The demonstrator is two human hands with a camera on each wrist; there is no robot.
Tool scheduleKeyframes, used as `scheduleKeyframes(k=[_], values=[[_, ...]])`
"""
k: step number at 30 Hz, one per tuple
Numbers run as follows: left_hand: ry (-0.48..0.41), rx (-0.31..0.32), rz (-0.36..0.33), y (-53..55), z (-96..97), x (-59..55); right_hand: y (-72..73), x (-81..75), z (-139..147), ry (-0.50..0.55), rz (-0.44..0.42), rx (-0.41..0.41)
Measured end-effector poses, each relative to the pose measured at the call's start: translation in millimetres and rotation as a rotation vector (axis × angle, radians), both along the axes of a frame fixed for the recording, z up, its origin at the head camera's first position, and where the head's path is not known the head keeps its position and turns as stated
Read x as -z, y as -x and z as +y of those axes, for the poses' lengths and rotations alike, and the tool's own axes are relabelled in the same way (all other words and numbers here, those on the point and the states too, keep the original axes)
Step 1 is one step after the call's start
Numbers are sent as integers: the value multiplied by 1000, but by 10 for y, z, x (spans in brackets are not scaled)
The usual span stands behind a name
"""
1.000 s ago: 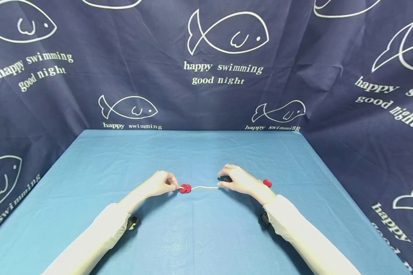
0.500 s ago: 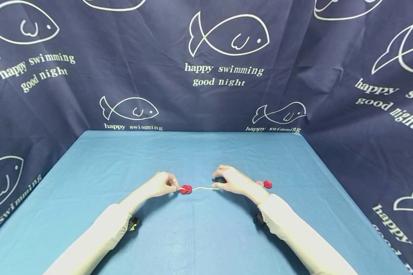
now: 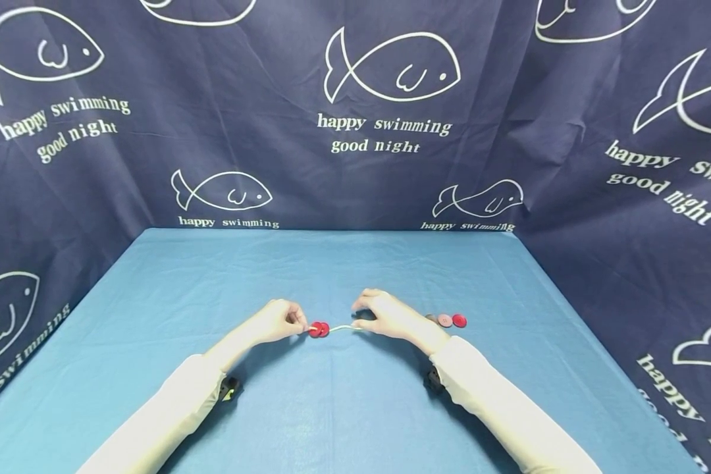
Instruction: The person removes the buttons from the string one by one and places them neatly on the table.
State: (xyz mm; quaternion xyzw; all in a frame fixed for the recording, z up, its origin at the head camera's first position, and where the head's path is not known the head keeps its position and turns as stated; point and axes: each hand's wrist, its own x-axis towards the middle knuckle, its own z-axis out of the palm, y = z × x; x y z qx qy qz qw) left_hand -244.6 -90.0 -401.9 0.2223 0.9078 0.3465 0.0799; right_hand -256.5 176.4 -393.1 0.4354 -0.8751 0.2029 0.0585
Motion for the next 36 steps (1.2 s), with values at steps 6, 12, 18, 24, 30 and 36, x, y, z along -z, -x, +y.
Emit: scheduleKeyframes(k=[6, 12, 18, 24, 30, 36], values=[[3, 4, 17, -4, 2, 11, -8, -29, -68, -8, -19, -5], [-4, 0, 1, -4, 0, 14, 6, -28, -146, -17, -18, -18], [-5, -1, -3, -5, -2, 10, 18, -13, -198, -7, -11, -28], [-8, -1, -4, -1, -1, 4, 18, -6, -247, -2, 7, -43], [-9, 3, -7, 1, -5, 3, 22, -7, -311, 7, 19, -75], [-1, 4, 6, -3, -6, -1, 28, -18, -358, -13, 8, -83]])
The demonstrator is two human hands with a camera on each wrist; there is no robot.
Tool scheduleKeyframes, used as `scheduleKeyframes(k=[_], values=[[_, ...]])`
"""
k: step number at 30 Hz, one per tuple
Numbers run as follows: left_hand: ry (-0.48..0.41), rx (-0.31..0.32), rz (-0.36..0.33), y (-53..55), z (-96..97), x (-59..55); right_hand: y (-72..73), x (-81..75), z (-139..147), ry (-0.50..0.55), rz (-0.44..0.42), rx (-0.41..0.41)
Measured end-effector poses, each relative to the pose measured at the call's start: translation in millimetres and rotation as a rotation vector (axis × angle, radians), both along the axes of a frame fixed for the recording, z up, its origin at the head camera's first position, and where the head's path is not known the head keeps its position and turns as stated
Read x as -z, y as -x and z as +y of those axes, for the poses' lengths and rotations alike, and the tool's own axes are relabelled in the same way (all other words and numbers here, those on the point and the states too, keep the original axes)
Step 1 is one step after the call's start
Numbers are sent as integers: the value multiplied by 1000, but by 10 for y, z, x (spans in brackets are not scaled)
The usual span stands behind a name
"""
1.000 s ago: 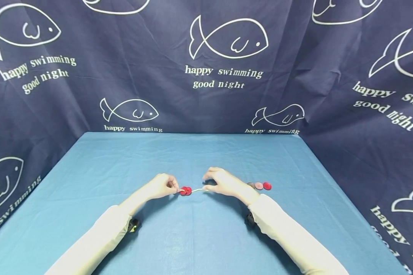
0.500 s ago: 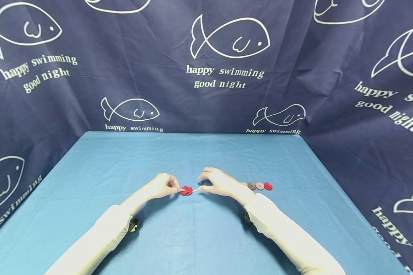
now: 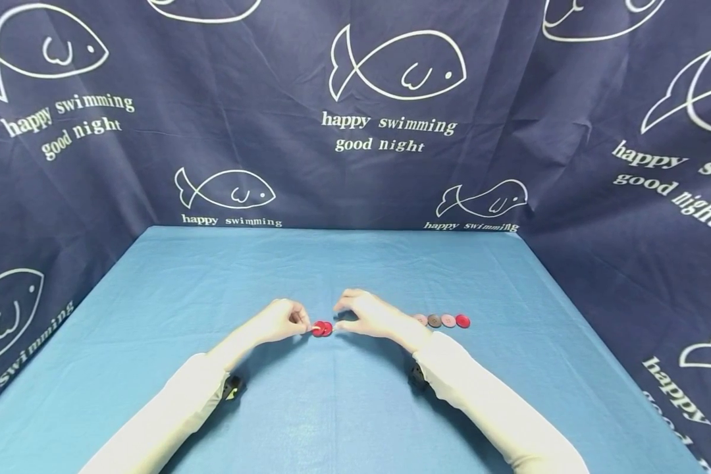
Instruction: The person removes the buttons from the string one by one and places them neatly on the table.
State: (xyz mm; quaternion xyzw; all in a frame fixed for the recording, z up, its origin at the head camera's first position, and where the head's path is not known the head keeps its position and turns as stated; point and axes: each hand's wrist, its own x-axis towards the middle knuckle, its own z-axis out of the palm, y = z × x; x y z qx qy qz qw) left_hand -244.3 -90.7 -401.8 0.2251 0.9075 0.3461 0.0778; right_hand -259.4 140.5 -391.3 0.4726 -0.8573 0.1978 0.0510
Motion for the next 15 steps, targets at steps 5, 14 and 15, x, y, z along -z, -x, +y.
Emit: scheduleKeyframes(k=[5, 14, 15], values=[[8, -3, -10, -4, 8, -11, -5, -11, -49, -20, -14, -1], [12, 1, -30, -13, 11, -21, -4, -2, -112, -35, -54, -2], [11, 2, -27, -11, 10, -17, -3, 1, -118, -38, -57, -1]])
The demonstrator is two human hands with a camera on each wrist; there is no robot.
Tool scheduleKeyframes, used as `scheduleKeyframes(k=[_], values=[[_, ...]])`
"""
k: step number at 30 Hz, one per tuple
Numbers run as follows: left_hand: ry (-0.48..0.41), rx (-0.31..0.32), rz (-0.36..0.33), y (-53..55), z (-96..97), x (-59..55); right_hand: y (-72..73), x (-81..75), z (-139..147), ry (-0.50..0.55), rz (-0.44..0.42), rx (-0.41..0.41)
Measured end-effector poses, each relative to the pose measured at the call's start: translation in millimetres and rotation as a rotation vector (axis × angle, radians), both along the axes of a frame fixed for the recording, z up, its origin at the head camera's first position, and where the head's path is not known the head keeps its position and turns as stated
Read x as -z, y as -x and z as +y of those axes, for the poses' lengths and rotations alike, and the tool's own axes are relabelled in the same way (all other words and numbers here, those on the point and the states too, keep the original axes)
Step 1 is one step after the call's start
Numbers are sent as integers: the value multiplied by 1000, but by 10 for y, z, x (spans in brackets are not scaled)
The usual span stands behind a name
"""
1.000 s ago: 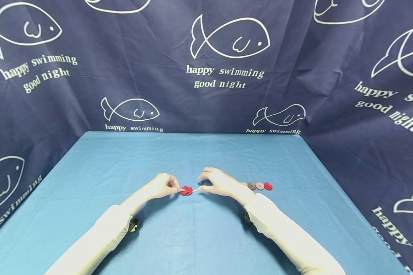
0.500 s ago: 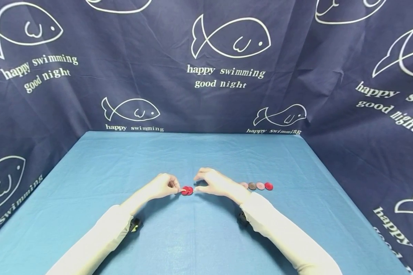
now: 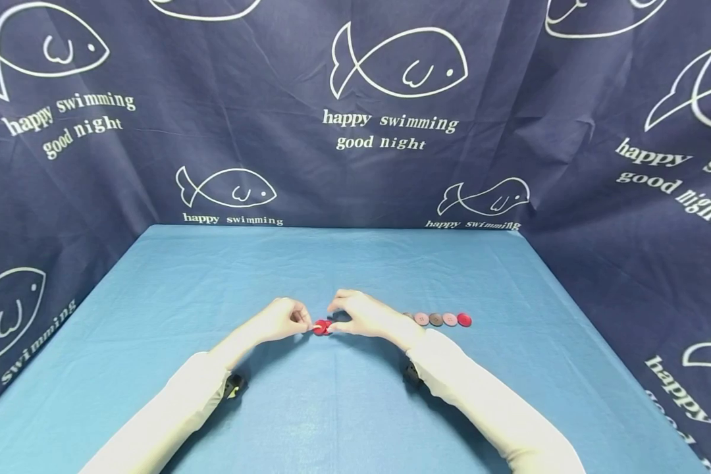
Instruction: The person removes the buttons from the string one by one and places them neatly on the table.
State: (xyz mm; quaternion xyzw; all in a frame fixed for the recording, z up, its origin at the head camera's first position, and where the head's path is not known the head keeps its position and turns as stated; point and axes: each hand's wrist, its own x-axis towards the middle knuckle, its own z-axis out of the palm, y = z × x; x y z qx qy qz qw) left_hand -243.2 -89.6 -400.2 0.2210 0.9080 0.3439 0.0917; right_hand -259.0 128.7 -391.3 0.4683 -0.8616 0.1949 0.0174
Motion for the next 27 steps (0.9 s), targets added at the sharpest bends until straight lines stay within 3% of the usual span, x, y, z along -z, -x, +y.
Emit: scheduleKeyframes(k=[27], values=[[5, 2, 6, 27, -8, 28, -56, 22, -119, -41, -35, -5]])
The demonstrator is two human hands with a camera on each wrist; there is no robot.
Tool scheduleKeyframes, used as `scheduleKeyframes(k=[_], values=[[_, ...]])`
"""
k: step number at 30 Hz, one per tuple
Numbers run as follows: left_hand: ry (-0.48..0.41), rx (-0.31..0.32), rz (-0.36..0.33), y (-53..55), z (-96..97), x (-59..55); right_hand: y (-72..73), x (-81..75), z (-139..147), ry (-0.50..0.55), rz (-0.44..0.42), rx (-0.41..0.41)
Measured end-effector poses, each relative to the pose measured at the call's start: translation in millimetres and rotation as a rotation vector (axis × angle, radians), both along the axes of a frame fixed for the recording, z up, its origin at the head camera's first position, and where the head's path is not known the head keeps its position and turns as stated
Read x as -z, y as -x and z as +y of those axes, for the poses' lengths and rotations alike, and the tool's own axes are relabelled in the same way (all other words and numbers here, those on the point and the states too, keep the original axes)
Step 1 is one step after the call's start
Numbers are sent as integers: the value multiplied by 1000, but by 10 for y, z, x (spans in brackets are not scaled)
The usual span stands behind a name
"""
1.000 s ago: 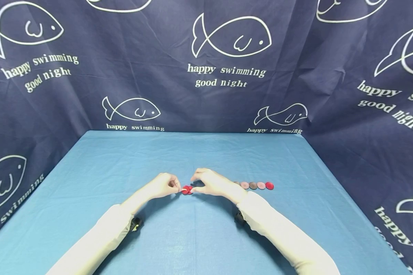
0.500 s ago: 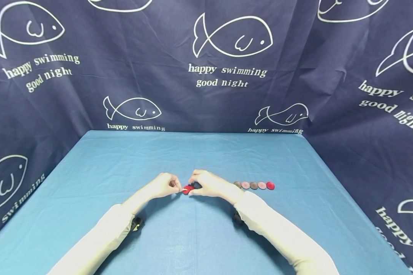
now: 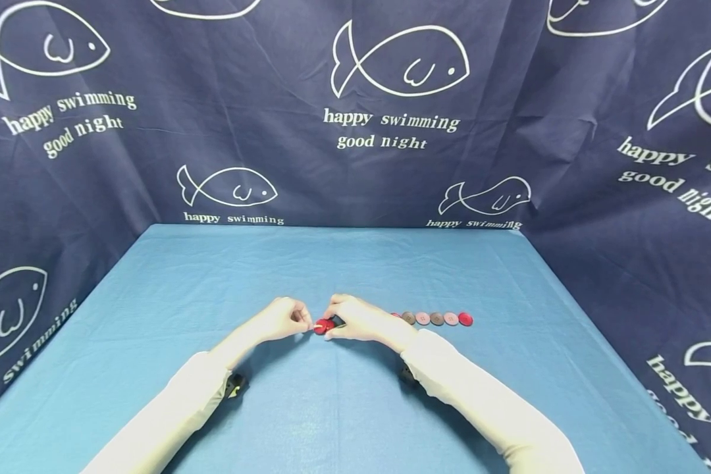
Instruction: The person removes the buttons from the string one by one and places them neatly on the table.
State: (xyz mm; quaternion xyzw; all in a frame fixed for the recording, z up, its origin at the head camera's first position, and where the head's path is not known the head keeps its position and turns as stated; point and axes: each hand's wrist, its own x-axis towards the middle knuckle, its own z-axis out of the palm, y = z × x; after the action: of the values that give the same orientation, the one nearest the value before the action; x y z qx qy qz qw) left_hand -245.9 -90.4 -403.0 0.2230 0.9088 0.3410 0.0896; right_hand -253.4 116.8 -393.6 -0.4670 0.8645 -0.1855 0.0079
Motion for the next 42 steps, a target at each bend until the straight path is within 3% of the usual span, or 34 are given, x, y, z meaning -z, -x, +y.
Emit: scheduleKeyframes(k=[14, 22, 29, 36, 42], values=[[9, 0, -3, 10, 6, 4, -16, 27, -20, -12, 40, -5], [25, 8, 19, 24, -35, -75, -12, -22, -101, -40, 40, -8], [76, -44, 35, 27, -156, -135, -5, -63, -232, -47, 44, -1], [77, -60, 79, 35, -212, -98, 3, -22, -287, -31, 54, -9], [58, -70, 42, 16, -242, -38, -3, -3, -315, -13, 51, -26]])
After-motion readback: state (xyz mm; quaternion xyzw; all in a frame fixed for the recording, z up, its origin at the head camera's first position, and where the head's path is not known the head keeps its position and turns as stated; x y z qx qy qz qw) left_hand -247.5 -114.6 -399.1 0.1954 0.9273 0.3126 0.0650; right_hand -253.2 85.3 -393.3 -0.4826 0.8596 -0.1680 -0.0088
